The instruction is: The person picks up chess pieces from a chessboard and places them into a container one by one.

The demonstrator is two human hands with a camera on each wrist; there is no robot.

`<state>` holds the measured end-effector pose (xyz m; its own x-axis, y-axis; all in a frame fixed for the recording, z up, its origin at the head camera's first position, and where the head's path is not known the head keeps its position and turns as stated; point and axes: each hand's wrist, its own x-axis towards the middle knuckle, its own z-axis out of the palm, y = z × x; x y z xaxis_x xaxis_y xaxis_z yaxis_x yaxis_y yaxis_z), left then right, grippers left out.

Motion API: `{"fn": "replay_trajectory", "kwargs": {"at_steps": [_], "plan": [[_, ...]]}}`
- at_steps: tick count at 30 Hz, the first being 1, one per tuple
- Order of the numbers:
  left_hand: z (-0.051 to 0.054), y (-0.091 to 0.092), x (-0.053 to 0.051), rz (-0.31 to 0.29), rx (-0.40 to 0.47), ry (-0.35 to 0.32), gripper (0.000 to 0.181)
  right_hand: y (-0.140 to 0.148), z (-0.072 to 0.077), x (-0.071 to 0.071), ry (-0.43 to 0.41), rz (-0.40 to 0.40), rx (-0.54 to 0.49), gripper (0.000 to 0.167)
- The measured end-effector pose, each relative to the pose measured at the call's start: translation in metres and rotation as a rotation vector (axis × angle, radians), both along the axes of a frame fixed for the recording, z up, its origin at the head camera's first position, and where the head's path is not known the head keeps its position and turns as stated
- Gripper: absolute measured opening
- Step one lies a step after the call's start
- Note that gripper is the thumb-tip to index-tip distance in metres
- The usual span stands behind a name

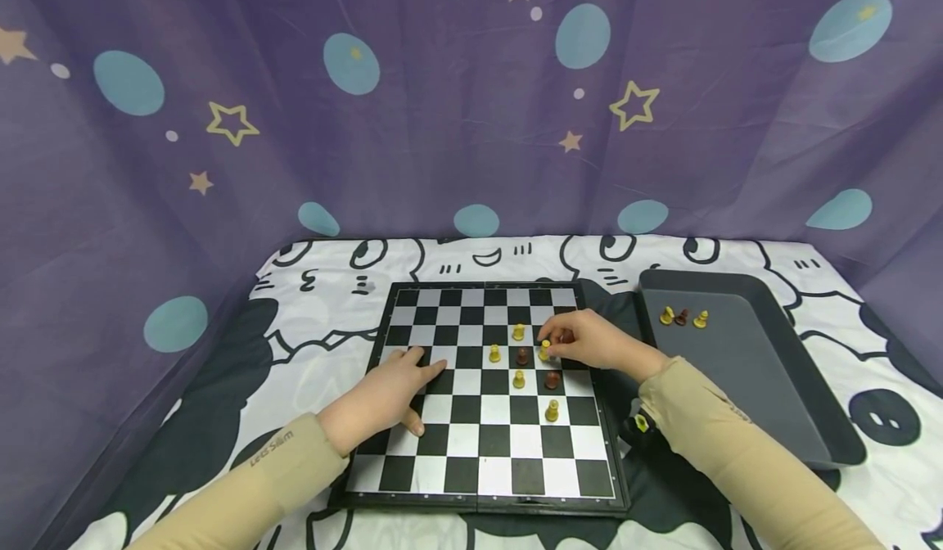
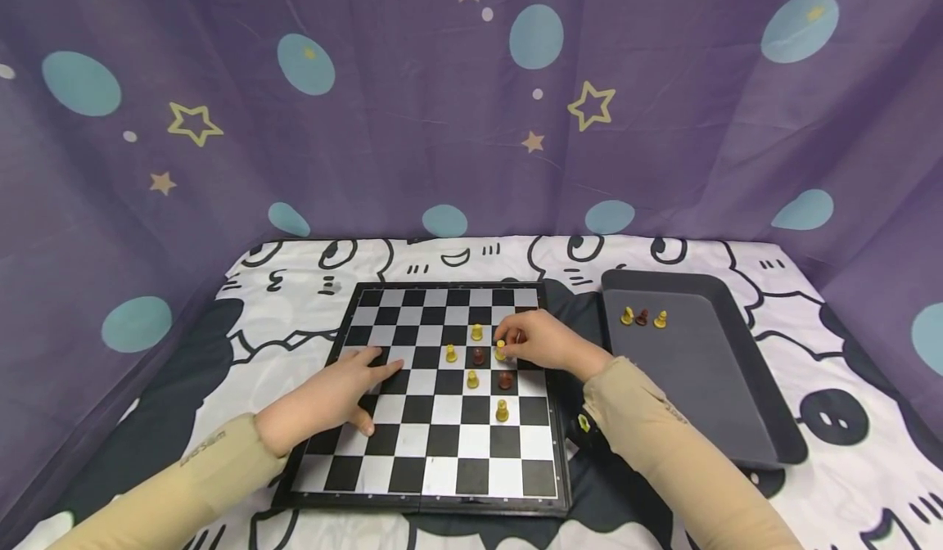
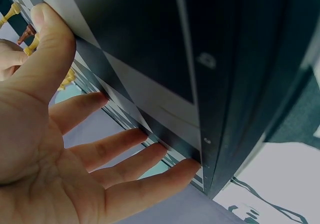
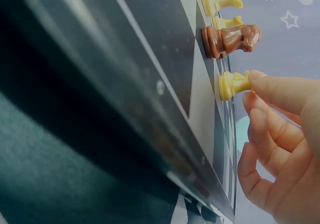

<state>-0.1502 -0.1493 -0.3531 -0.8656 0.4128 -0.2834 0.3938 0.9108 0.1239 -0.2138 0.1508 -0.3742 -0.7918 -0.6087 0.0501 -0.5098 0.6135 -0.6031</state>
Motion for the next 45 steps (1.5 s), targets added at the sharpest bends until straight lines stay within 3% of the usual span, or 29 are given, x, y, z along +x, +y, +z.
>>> {"fn": "replay_trajectory", "kwargs": {"at_steps": [23,45], "plan": [[0.001,0.001,0.0,-0.005,-0.005,0.004,0.093,-0.004,0.001,0.002,0.024,0.038,-0.034,0.008],[0.002,0.0,0.001,-0.006,0.003,-0.007,0.093,-0.005,0.008,0.002,0.036,0.025,-0.061,0.014]]}}
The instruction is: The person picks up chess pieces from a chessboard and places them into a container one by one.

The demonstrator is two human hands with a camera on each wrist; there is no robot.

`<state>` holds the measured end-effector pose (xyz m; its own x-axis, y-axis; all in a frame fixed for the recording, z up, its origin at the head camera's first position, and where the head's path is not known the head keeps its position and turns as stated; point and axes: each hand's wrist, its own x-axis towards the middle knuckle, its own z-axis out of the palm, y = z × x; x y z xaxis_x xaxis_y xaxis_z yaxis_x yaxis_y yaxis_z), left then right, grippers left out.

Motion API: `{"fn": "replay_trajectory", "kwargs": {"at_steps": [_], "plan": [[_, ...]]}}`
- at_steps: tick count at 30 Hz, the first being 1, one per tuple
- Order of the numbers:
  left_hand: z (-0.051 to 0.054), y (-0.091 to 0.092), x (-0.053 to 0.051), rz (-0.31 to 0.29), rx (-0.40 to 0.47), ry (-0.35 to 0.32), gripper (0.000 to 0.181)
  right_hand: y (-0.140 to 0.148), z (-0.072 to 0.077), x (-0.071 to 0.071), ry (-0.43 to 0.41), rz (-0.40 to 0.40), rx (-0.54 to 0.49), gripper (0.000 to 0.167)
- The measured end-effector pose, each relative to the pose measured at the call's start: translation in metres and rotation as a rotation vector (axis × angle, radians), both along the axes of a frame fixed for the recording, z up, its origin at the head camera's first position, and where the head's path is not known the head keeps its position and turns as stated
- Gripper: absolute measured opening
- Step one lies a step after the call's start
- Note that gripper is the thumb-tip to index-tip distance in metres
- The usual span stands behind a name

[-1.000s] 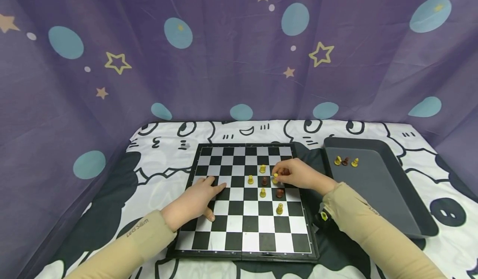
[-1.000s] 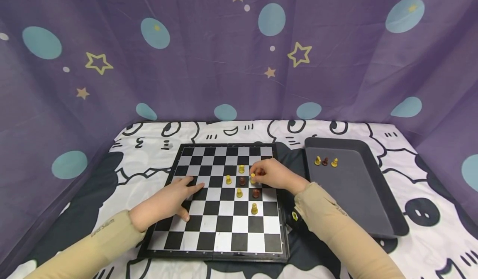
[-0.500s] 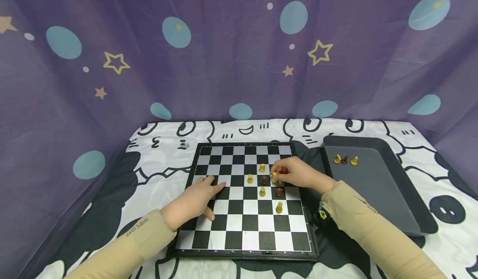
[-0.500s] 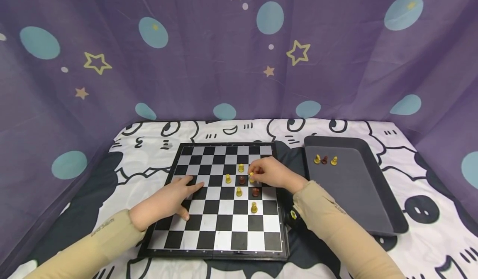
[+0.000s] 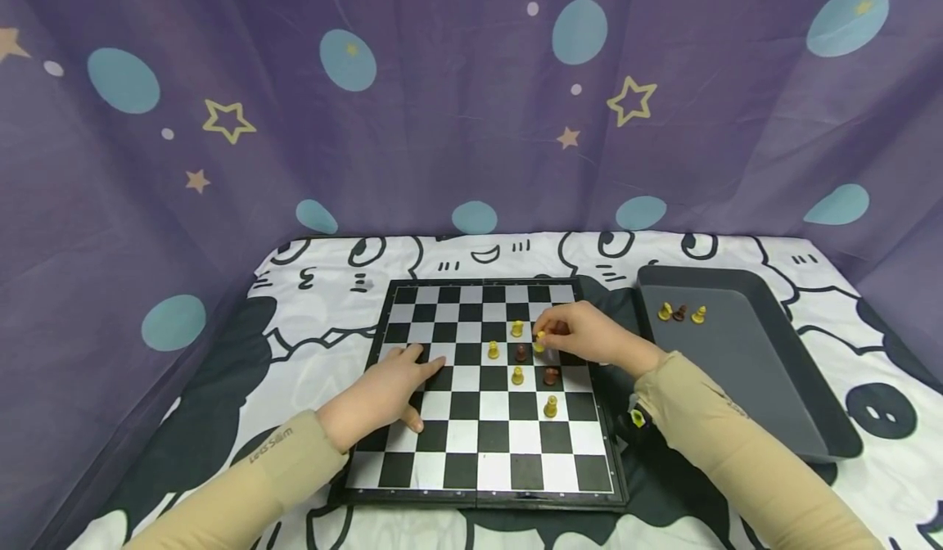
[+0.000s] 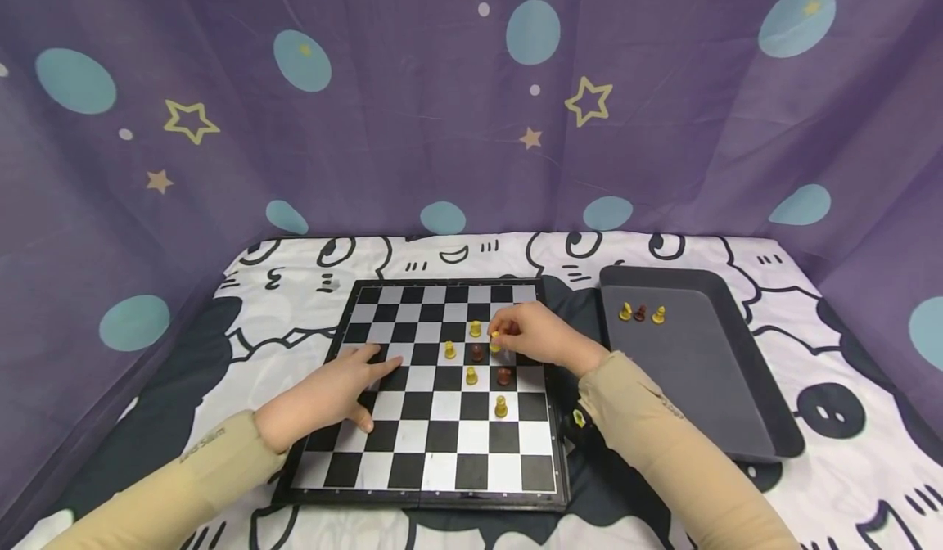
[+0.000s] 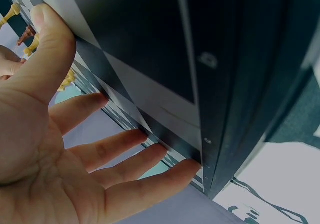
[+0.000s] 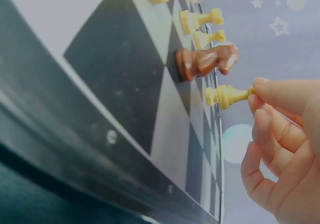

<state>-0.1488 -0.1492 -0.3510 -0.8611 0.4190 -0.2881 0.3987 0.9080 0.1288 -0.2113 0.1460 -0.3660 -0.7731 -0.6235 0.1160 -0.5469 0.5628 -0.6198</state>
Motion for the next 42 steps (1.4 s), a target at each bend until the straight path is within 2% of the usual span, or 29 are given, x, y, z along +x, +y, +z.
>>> {"fn": "replay_trajectory", "kwargs": {"at_steps": [5,12,29,36,42], "plan": [[0.001,0.001,-0.001,0.0,-0.008,-0.002,0.092,0.002,0.004,0.001,0.023,-0.02,0.013,0.013],[0.0,0.0,-0.001,0.008,-0.001,0.003,0.092,0.007,0.009,0.006,0.005,-0.039,0.029,0.013],[-0.001,0.0,-0.002,0.01,-0.011,0.003,0.093,0.039,0.019,0.021,0.003,-0.091,0.008,0.015],[-0.002,0.0,-0.002,0.015,-0.003,0.0,0.093,0.056,0.031,0.025,0.066,-0.129,-0.005,0.014],[-0.002,0.0,-0.002,0.02,0.0,0.0,0.093,0.075,0.039,0.023,0.107,-0.191,-0.011,0.011]]}}
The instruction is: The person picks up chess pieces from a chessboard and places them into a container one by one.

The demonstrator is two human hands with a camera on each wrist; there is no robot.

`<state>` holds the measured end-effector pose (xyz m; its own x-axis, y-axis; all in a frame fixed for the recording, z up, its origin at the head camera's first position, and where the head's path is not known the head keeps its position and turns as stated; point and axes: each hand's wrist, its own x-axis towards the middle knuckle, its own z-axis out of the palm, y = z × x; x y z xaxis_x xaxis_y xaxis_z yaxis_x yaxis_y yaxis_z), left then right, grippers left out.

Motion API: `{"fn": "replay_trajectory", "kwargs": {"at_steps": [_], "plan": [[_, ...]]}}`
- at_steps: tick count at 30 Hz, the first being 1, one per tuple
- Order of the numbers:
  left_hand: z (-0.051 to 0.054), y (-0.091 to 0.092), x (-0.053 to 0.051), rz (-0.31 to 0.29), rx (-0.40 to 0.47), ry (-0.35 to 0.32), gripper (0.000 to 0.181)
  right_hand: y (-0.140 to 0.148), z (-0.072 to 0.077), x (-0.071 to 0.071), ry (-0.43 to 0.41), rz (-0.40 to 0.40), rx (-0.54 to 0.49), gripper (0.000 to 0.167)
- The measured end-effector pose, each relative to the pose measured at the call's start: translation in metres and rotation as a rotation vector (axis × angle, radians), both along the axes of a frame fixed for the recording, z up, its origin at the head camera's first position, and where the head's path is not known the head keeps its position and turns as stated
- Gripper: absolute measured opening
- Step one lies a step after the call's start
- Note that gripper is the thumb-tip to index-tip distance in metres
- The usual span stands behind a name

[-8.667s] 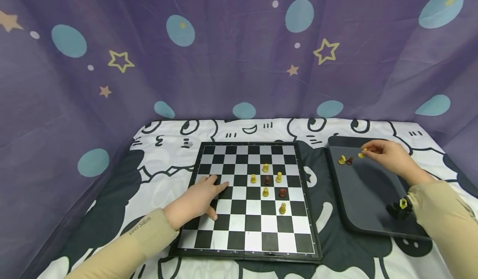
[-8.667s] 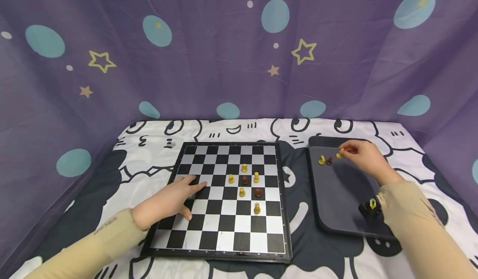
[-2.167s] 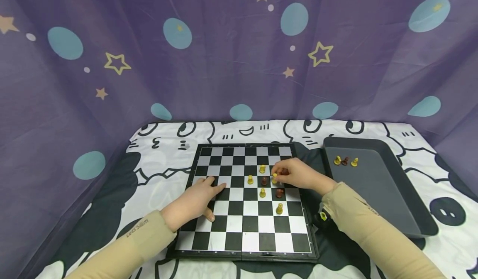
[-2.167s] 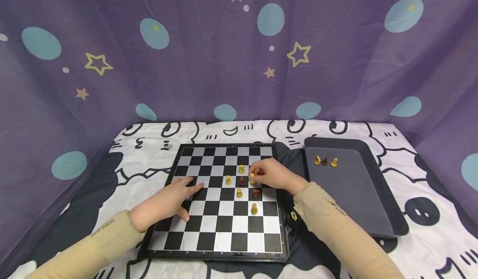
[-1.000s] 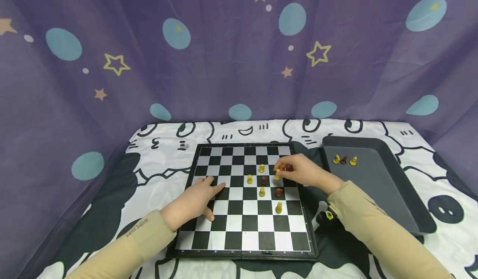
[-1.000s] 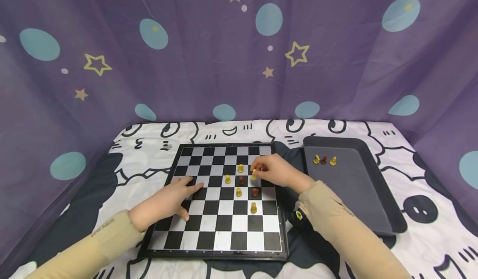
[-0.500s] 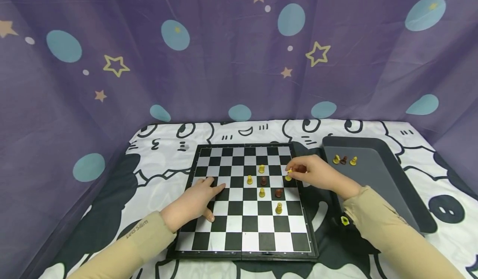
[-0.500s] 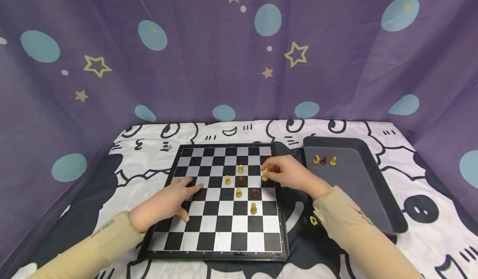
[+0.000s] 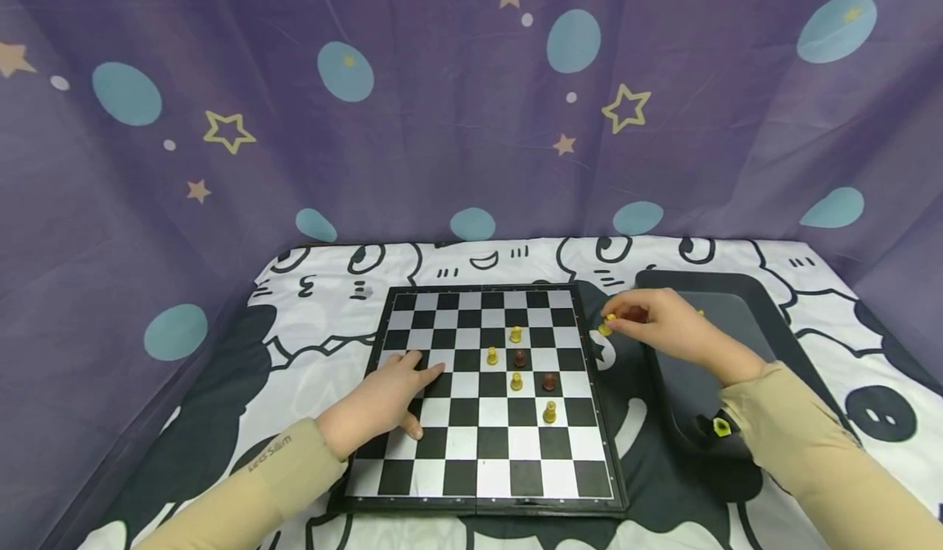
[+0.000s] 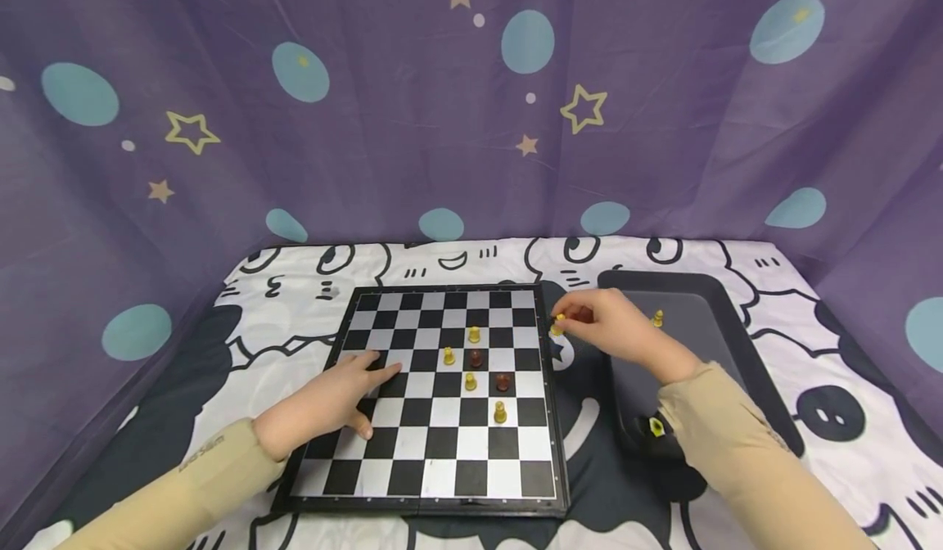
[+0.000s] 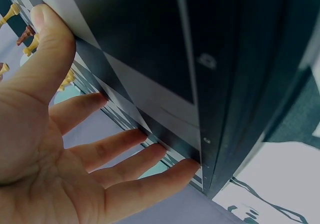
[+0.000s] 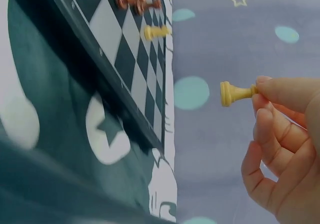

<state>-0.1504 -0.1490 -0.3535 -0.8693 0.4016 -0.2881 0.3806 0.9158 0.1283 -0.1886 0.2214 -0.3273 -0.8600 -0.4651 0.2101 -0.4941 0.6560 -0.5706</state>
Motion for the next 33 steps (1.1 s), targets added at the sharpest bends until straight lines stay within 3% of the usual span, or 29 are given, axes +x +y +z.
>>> {"fn": "replay_trajectory", "kwargs": {"at_steps": [12,22,33], "plan": [[0.003,0.001,0.002,0.002,-0.002,0.001,0.093,0.048,0.007,-0.01,0.016,-0.118,0.03,0.011],[0.002,0.001,0.0,0.017,0.002,-0.015,0.093,0.091,0.005,-0.018,0.071,-0.241,0.116,0.016],[0.001,0.0,0.0,0.004,-0.001,0.004,0.094,0.124,-0.021,-0.028,0.029,-0.332,0.109,0.018]]}}
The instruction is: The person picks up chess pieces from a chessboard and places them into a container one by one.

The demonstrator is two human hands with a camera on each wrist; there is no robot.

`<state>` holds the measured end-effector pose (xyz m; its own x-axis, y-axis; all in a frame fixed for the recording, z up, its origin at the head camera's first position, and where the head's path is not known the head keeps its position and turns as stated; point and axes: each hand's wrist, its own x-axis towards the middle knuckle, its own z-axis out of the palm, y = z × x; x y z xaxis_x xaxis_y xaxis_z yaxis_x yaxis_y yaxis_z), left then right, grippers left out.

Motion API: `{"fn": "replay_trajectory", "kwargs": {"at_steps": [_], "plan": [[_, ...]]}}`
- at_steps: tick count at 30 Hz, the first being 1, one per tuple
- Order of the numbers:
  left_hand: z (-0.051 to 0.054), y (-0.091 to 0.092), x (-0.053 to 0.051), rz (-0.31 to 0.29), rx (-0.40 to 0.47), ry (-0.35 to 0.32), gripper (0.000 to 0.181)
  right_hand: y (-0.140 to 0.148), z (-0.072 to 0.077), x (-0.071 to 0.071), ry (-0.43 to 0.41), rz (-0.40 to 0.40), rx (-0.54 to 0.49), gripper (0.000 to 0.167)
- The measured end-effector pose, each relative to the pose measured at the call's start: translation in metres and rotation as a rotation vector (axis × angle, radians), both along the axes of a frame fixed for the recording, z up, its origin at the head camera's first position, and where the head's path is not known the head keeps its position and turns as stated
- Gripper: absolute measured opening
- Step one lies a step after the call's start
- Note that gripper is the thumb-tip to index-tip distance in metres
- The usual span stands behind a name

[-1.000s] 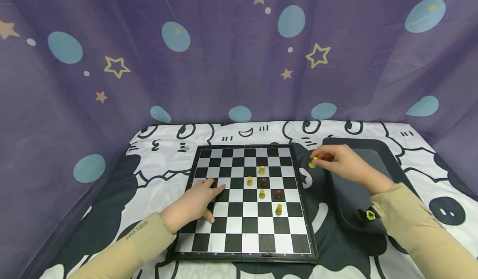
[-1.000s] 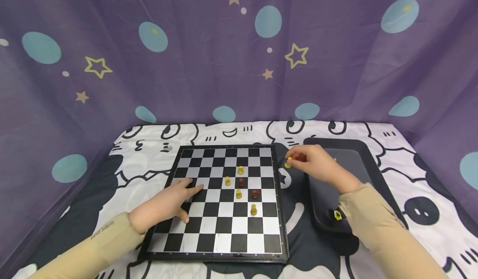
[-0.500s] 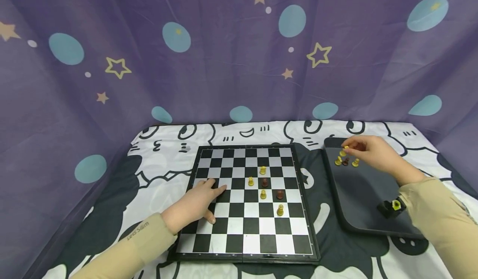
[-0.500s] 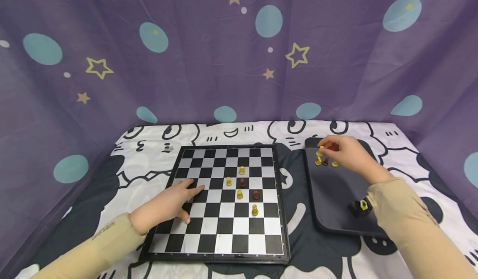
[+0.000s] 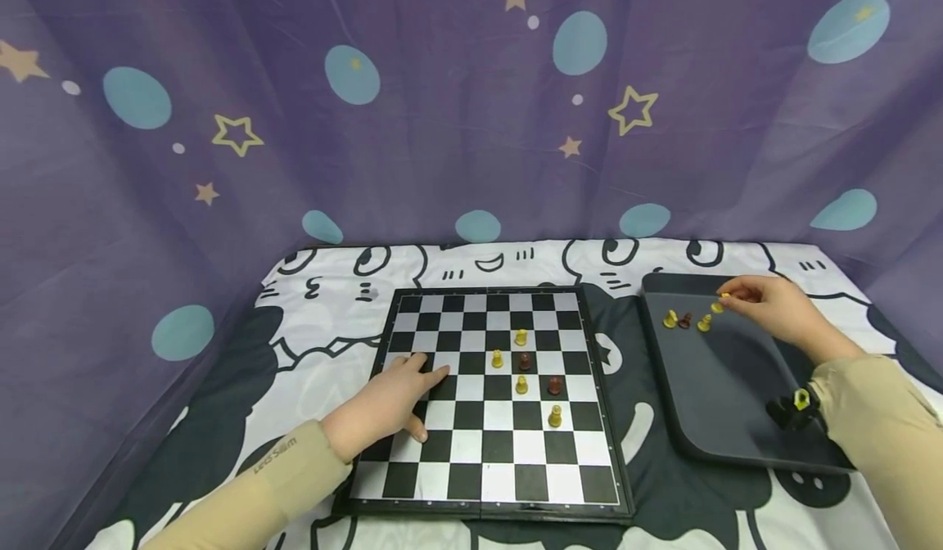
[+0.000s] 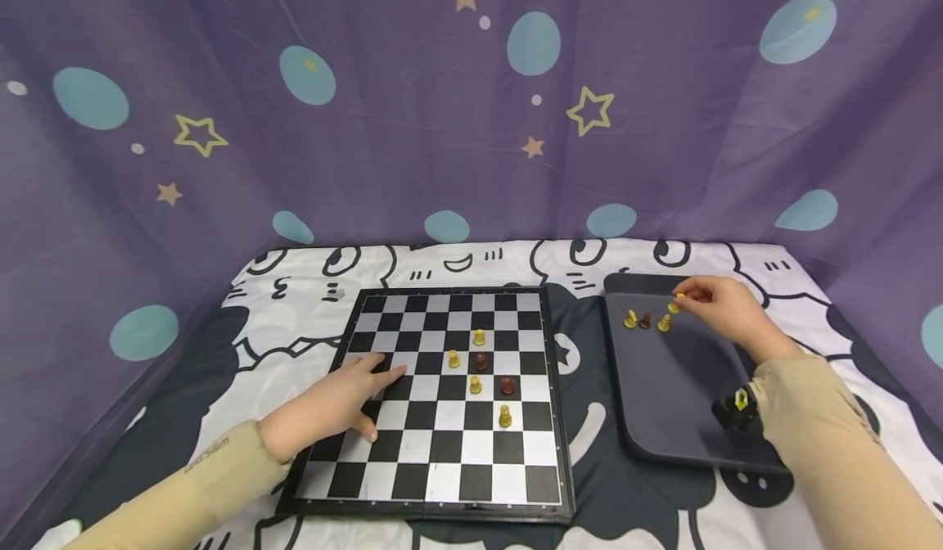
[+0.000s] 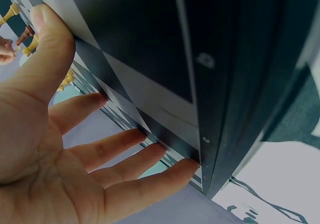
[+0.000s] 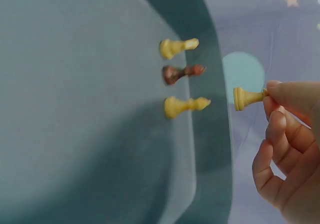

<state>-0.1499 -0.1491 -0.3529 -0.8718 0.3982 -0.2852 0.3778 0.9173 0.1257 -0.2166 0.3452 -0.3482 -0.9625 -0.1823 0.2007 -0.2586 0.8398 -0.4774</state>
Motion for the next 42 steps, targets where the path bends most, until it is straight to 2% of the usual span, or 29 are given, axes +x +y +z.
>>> {"fn": "replay_trajectory", "kwargs": {"at_steps": [9,18,29,42], "plan": [[-0.001,0.0,0.001,0.001,-0.001,0.0,0.093,0.011,-0.019,-0.004,-0.073,-0.035,-0.002,0.022],[0.001,0.0,0.002,0.01,0.01,-0.007,0.092,0.015,-0.033,-0.007,-0.102,-0.055,0.033,0.022],[0.002,0.001,0.001,0.004,-0.003,0.001,0.093,0.015,-0.041,-0.008,-0.131,-0.055,0.022,0.022],[0.001,0.0,0.001,-0.001,0.002,0.005,0.094,0.017,-0.041,-0.006,-0.143,-0.067,0.028,0.029]]}}
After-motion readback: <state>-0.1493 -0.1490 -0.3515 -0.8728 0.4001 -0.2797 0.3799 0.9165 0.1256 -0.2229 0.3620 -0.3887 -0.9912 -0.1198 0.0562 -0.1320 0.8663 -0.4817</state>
